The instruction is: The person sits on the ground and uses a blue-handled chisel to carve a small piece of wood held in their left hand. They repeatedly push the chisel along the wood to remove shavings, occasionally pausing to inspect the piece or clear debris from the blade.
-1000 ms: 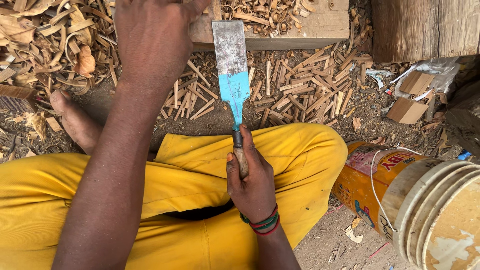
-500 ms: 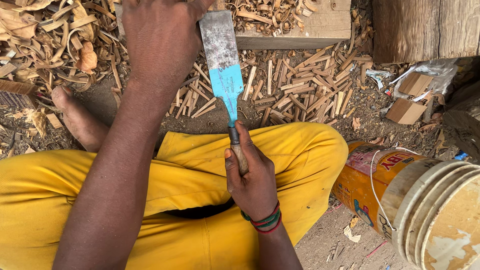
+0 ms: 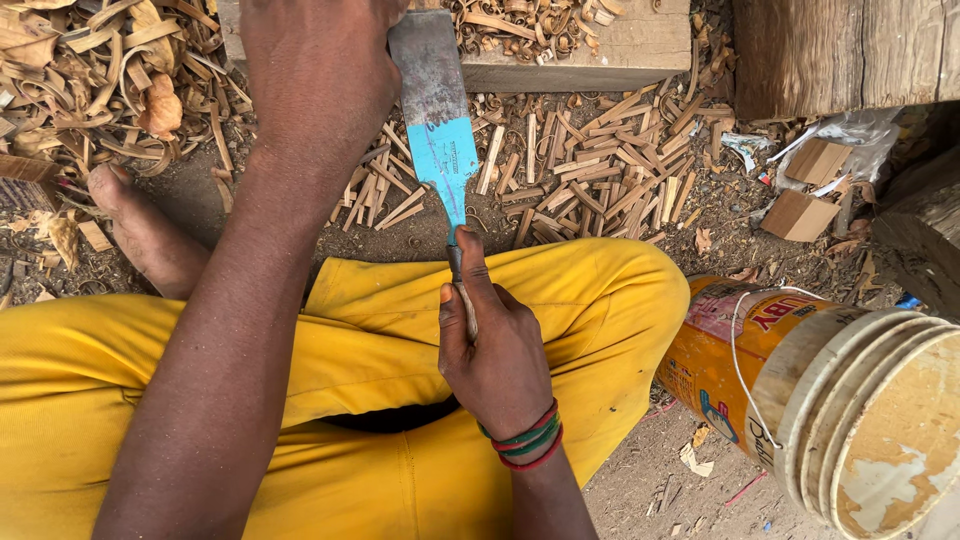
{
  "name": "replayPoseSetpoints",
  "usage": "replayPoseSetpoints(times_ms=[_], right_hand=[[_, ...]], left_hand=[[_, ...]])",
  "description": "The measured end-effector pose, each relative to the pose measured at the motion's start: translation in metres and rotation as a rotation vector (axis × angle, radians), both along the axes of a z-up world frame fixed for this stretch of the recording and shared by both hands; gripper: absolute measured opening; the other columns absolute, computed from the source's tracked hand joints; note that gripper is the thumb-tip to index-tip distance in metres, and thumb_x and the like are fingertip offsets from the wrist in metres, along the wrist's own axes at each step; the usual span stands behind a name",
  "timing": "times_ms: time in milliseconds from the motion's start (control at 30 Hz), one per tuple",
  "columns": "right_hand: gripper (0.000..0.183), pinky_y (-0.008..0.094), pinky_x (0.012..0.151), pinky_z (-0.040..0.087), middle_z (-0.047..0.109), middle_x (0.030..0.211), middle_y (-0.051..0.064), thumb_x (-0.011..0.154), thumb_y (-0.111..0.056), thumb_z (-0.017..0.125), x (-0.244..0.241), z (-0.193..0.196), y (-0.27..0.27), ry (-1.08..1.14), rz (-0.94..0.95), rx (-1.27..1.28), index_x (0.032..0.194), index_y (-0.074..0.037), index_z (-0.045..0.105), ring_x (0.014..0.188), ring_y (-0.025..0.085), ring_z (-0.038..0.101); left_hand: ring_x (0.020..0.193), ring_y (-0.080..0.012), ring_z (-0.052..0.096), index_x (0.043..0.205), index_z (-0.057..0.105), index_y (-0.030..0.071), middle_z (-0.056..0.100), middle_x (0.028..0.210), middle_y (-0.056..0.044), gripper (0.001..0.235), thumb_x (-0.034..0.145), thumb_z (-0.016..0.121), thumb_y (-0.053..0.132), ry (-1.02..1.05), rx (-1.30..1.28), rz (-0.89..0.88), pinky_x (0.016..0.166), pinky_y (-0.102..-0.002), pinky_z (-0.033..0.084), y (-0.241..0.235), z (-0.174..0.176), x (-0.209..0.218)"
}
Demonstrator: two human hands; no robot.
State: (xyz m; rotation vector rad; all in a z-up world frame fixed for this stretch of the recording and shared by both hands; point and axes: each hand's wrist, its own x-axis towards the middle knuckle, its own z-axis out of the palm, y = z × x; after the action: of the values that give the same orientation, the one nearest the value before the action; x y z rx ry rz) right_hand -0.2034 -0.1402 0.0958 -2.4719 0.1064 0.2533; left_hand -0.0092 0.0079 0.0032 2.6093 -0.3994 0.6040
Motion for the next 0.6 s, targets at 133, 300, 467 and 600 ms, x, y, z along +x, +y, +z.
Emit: replayPoseSetpoints(times_ms=[133,300,467,600], right_hand=[[0.061,0.046,0.058,0.050,0.064,0.072,0.023,0.099,-0.007,0.062,0.003,0.002,0.006,0.014,-0.012,-0.025,0.156,-0.003,0.041,0.065,0.040,0.067],[0.057,0.046,0.058,0.053,0.069,0.082,0.027,0.098,-0.007,0.062,0.010,-0.003,0.015,-0.035,0.015,-0.049,0.151,0.001,0.044,0.070,0.041,0.071],[0.047,0.049,0.058,0.051,0.068,0.077,0.027,0.100,-0.007,0.061,0.036,-0.019,0.028,-0.009,-0.049,-0.035,0.145,0.002,0.050,0.068,0.043,0.069],[0.042,0.051,0.062,0.052,0.071,0.084,0.024,0.103,-0.007,0.060,0.048,-0.024,0.039,-0.075,-0.027,-0.019,0.143,-0.002,0.053,0.073,0.044,0.069]], left_hand=[[0.102,-0.0276,0.072,0.108,0.078,0.005,0.075,0.103,-0.014,0.033,0.076,0.073,-0.003,-0.007,0.059,-0.112,0.102,-0.048,0.051,-0.010,0.025,-0.026],[0.115,-0.0309,0.070,0.120,0.073,-0.002,0.071,0.126,-0.025,0.031,0.092,0.072,0.013,0.306,0.272,-0.188,0.116,-0.046,0.041,-0.047,0.040,-0.063],[0.121,-0.0299,0.068,0.125,0.070,-0.005,0.069,0.129,-0.025,0.038,0.090,0.070,0.011,0.277,0.194,-0.146,0.117,-0.043,0.039,-0.044,0.017,-0.034],[0.127,-0.0321,0.065,0.128,0.068,-0.008,0.068,0.133,-0.026,0.041,0.090,0.067,0.005,0.226,0.061,-0.154,0.118,-0.044,0.038,-0.037,0.005,-0.014]])
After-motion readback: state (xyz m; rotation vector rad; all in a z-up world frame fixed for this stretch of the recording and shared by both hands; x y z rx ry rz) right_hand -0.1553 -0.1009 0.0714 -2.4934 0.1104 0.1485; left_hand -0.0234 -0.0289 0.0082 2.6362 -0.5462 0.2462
